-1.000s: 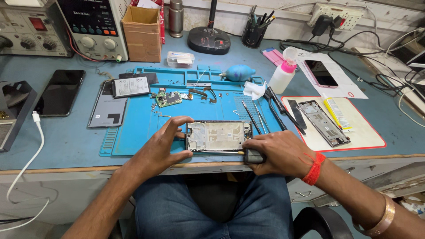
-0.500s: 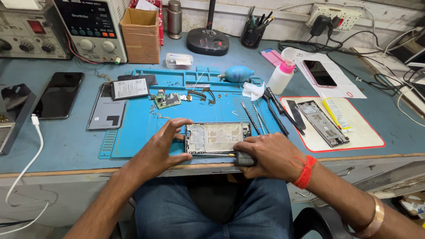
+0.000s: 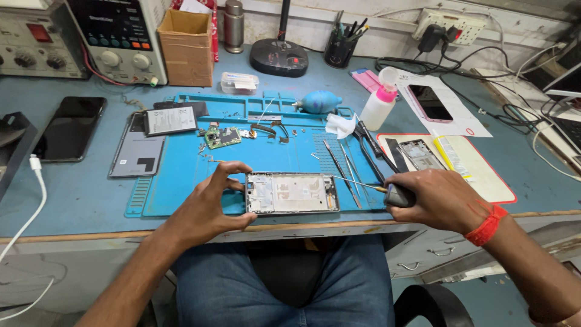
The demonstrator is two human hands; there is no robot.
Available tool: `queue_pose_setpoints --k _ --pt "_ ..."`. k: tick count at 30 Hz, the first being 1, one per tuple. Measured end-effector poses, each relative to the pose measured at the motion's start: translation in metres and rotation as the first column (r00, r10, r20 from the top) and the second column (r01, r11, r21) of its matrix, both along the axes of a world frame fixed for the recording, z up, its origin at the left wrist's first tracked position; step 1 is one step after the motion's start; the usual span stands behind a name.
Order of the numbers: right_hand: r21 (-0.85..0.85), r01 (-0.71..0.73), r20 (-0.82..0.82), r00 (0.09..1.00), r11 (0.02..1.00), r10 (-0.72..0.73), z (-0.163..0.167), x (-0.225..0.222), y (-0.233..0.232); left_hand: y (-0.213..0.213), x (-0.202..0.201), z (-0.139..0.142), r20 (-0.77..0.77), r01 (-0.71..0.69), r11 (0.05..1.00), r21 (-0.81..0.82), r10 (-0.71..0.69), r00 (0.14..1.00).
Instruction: The person works on a disassembled smartphone frame on a repair mat, using a heated tool to work along the frame edges while holding the phone steady. They then pick up an adhesive tube and squeeze adhesive around the phone frame, capping the tube at the end.
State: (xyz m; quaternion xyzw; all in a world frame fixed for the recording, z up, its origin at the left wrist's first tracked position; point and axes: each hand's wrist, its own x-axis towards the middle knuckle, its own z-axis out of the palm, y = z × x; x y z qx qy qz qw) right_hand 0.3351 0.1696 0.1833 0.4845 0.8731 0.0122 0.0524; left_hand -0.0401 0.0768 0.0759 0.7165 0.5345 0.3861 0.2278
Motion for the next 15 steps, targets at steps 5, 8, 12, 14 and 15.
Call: queue_pose_setpoints --k 5,8,12,14,15 --pt "-0.010 -0.074 -0.034 0.997 0.997 0.074 -0.0048 -0.0053 0.0021 0.0004 0.0000 -0.0011 -0.045 0.004 1.000 0.008 -0.004 0.999" --pt "-0.031 -0.073 -0.001 0.997 0.997 0.073 -0.0080 -0.0073 0.0048 0.0003 0.0007 -0.0013 -0.048 0.008 1.000 -0.021 -0.009 0.999" --pt "-0.029 -0.082 -0.015 0.997 0.996 0.081 -0.0093 -0.0071 0.0063 0.0011 0.0007 0.0002 -0.066 -0.008 0.996 -0.093 0.002 0.998" --pt "-0.029 -0.067 -0.005 0.998 0.997 0.067 -0.0084 -0.0061 0.0067 0.0015 0.0013 0.0008 -0.072 -0.012 0.993 -0.117 0.003 0.997" --pt "-0.022 -0.066 0.000 0.998 0.998 0.066 -0.0079 -0.0059 0.0070 0.0012 0.0010 0.0010 -0.068 0.002 0.995 -0.096 -0.009 0.998"
